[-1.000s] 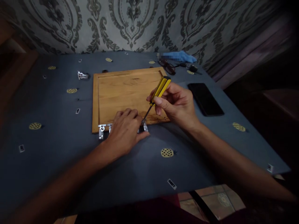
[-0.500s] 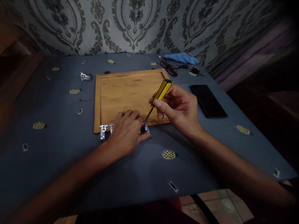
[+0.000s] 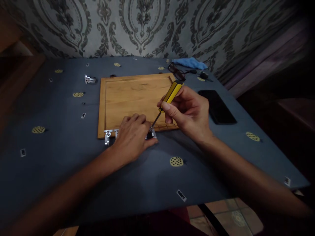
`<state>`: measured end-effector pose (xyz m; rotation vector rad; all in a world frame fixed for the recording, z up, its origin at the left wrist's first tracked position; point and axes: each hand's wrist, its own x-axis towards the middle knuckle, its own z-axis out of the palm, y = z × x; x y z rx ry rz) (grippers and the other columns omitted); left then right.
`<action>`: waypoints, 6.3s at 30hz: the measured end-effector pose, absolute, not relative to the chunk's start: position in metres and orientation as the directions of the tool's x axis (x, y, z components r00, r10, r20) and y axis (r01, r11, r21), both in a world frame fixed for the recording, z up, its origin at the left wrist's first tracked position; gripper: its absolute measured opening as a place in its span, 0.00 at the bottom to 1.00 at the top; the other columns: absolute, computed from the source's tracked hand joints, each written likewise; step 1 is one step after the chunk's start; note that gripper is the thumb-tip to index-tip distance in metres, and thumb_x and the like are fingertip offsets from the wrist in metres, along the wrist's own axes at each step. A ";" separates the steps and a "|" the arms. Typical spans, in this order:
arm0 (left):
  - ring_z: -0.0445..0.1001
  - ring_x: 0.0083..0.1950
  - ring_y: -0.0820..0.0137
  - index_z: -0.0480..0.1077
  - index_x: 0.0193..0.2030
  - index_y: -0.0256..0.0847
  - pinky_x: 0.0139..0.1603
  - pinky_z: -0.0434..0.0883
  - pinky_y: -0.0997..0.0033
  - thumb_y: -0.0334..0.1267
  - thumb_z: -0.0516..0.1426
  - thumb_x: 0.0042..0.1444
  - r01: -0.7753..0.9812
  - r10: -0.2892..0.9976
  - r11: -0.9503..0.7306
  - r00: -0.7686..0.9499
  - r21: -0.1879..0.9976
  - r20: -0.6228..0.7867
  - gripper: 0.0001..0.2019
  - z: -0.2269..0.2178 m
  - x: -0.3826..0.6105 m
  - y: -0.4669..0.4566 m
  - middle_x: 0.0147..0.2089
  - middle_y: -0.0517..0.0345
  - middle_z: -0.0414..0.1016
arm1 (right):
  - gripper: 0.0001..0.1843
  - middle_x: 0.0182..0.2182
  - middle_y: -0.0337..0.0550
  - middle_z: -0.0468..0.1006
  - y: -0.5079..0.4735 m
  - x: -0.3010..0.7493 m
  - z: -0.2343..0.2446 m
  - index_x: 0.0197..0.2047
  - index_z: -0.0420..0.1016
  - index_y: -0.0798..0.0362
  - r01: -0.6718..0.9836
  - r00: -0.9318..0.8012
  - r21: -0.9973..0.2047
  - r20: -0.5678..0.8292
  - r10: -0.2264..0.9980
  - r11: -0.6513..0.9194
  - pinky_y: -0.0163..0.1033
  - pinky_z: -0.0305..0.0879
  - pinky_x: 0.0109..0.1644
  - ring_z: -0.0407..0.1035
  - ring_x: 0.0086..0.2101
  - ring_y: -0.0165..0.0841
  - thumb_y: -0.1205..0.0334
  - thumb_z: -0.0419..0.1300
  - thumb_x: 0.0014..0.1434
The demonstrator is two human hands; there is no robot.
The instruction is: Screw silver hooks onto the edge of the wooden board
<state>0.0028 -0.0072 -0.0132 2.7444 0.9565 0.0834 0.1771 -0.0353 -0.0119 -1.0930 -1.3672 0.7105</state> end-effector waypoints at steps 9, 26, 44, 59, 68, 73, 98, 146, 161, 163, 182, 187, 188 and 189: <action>0.72 0.55 0.52 0.76 0.49 0.37 0.54 0.67 0.54 0.49 0.63 0.61 0.595 0.612 -0.767 0.791 0.240 -0.005 0.18 -0.015 0.002 -0.008 0.49 0.48 0.76 | 0.19 0.27 0.34 0.74 -0.033 0.179 -0.013 0.33 0.70 0.47 0.211 0.133 -0.905 0.402 0.906 0.370 0.34 0.61 0.18 0.63 0.18 0.24 0.46 0.72 0.54; 0.72 0.55 0.52 0.76 0.50 0.37 0.54 0.67 0.53 0.50 0.63 0.61 0.599 0.611 -0.766 0.791 0.233 -0.024 0.19 -0.015 0.003 -0.007 0.50 0.47 0.76 | 0.12 0.30 0.37 0.80 -0.043 0.183 0.007 0.39 0.82 0.51 0.168 -0.076 -0.938 0.296 0.952 0.305 0.33 0.74 0.26 0.70 0.21 0.25 0.53 0.72 0.56; 0.72 0.56 0.52 0.76 0.49 0.36 0.55 0.67 0.53 0.50 0.63 0.61 0.598 0.612 -0.761 0.790 0.251 -0.029 0.18 -0.015 0.003 -0.007 0.49 0.47 0.75 | 0.11 0.34 0.39 0.83 -0.039 0.182 0.003 0.35 0.81 0.51 0.139 0.007 -0.934 0.334 0.943 0.330 0.33 0.72 0.23 0.68 0.20 0.24 0.56 0.75 0.52; 0.71 0.56 0.53 0.76 0.50 0.36 0.56 0.66 0.55 0.50 0.63 0.62 0.601 0.609 -0.756 0.791 0.261 -0.058 0.19 -0.015 0.003 -0.006 0.49 0.48 0.75 | 0.10 0.31 0.38 0.82 -0.039 0.186 0.003 0.34 0.82 0.51 0.155 0.006 -0.926 0.349 0.937 0.344 0.34 0.71 0.21 0.67 0.18 0.24 0.57 0.75 0.53; 0.71 0.56 0.53 0.76 0.48 0.36 0.55 0.66 0.54 0.51 0.62 0.62 0.600 0.606 -0.759 0.793 0.255 -0.060 0.19 -0.014 0.003 -0.006 0.49 0.48 0.75 | 0.15 0.37 0.42 0.84 -0.041 0.191 0.007 0.46 0.83 0.50 0.149 -0.034 -0.945 0.290 0.957 0.291 0.37 0.78 0.29 0.73 0.23 0.27 0.55 0.72 0.57; 0.71 0.56 0.53 0.76 0.49 0.37 0.55 0.67 0.55 0.51 0.63 0.61 0.597 0.608 -0.762 0.793 0.253 -0.041 0.19 -0.016 0.003 -0.006 0.48 0.49 0.75 | 0.08 0.34 0.39 0.83 -0.041 0.188 0.007 0.33 0.83 0.51 0.171 -0.006 -0.926 0.340 0.940 0.336 0.33 0.75 0.24 0.70 0.19 0.24 0.57 0.75 0.54; 0.72 0.56 0.53 0.76 0.49 0.36 0.55 0.67 0.54 0.51 0.63 0.62 0.589 0.602 -0.767 0.798 0.254 -0.031 0.19 -0.017 0.004 -0.004 0.49 0.48 0.75 | 0.13 0.30 0.37 0.80 -0.037 0.189 0.005 0.37 0.83 0.51 0.167 -0.012 -0.939 0.304 0.952 0.302 0.32 0.75 0.27 0.72 0.22 0.25 0.55 0.76 0.51; 0.73 0.53 0.54 0.75 0.48 0.37 0.52 0.68 0.56 0.49 0.64 0.60 0.587 0.604 -0.772 0.797 0.243 -0.007 0.18 -0.016 0.003 -0.006 0.49 0.49 0.76 | 0.18 0.29 0.36 0.76 -0.030 0.191 -0.012 0.32 0.72 0.48 0.171 0.162 -0.908 0.409 0.898 0.383 0.36 0.63 0.18 0.63 0.19 0.25 0.45 0.72 0.54; 0.73 0.54 0.53 0.75 0.48 0.36 0.52 0.68 0.54 0.48 0.65 0.60 0.597 0.613 -0.756 0.790 0.268 -0.033 0.17 -0.013 0.004 -0.007 0.49 0.49 0.76 | 0.18 0.28 0.35 0.73 -0.033 0.187 -0.017 0.31 0.71 0.48 0.181 0.131 -0.921 0.371 0.919 0.346 0.35 0.63 0.19 0.63 0.19 0.25 0.48 0.73 0.54; 0.73 0.54 0.53 0.75 0.48 0.37 0.52 0.69 0.53 0.48 0.64 0.60 0.600 0.616 -0.752 0.787 0.271 -0.032 0.17 -0.013 0.004 -0.007 0.49 0.49 0.76 | 0.18 0.28 0.34 0.73 -0.035 0.185 -0.015 0.31 0.72 0.48 0.170 0.122 -0.922 0.371 0.921 0.349 0.35 0.64 0.19 0.64 0.20 0.25 0.50 0.75 0.52; 0.74 0.54 0.53 0.76 0.48 0.37 0.52 0.69 0.53 0.49 0.65 0.59 0.606 0.622 -0.750 0.782 0.266 -0.027 0.18 -0.014 0.004 -0.007 0.48 0.50 0.76 | 0.18 0.28 0.34 0.74 -0.036 0.186 -0.016 0.31 0.74 0.50 0.159 0.091 -0.903 0.416 0.905 0.399 0.33 0.65 0.21 0.65 0.21 0.23 0.49 0.75 0.51; 0.73 0.53 0.54 0.76 0.48 0.37 0.51 0.69 0.55 0.49 0.66 0.59 0.599 0.620 -0.757 0.785 0.262 -0.003 0.18 -0.015 0.003 -0.006 0.48 0.50 0.75 | 0.19 0.29 0.33 0.76 -0.030 0.189 -0.016 0.32 0.69 0.49 0.163 0.182 -0.874 0.482 0.857 0.457 0.33 0.65 0.21 0.64 0.19 0.22 0.47 0.71 0.56; 0.73 0.53 0.54 0.76 0.48 0.37 0.51 0.68 0.55 0.49 0.66 0.59 0.598 0.619 -0.758 0.786 0.259 -0.003 0.18 -0.015 0.003 -0.006 0.48 0.50 0.75 | 0.19 0.28 0.33 0.76 -0.029 0.190 -0.016 0.31 0.69 0.49 0.158 0.185 -0.873 0.486 0.854 0.462 0.32 0.64 0.20 0.64 0.19 0.22 0.47 0.72 0.56; 0.73 0.53 0.55 0.76 0.47 0.37 0.51 0.68 0.56 0.49 0.66 0.59 0.600 0.619 -0.759 0.786 0.254 -0.005 0.18 -0.014 0.003 -0.006 0.48 0.50 0.75 | 0.20 0.28 0.32 0.75 -0.029 0.189 -0.016 0.31 0.68 0.49 0.150 0.179 -0.874 0.483 0.857 0.462 0.32 0.64 0.20 0.64 0.19 0.22 0.47 0.72 0.55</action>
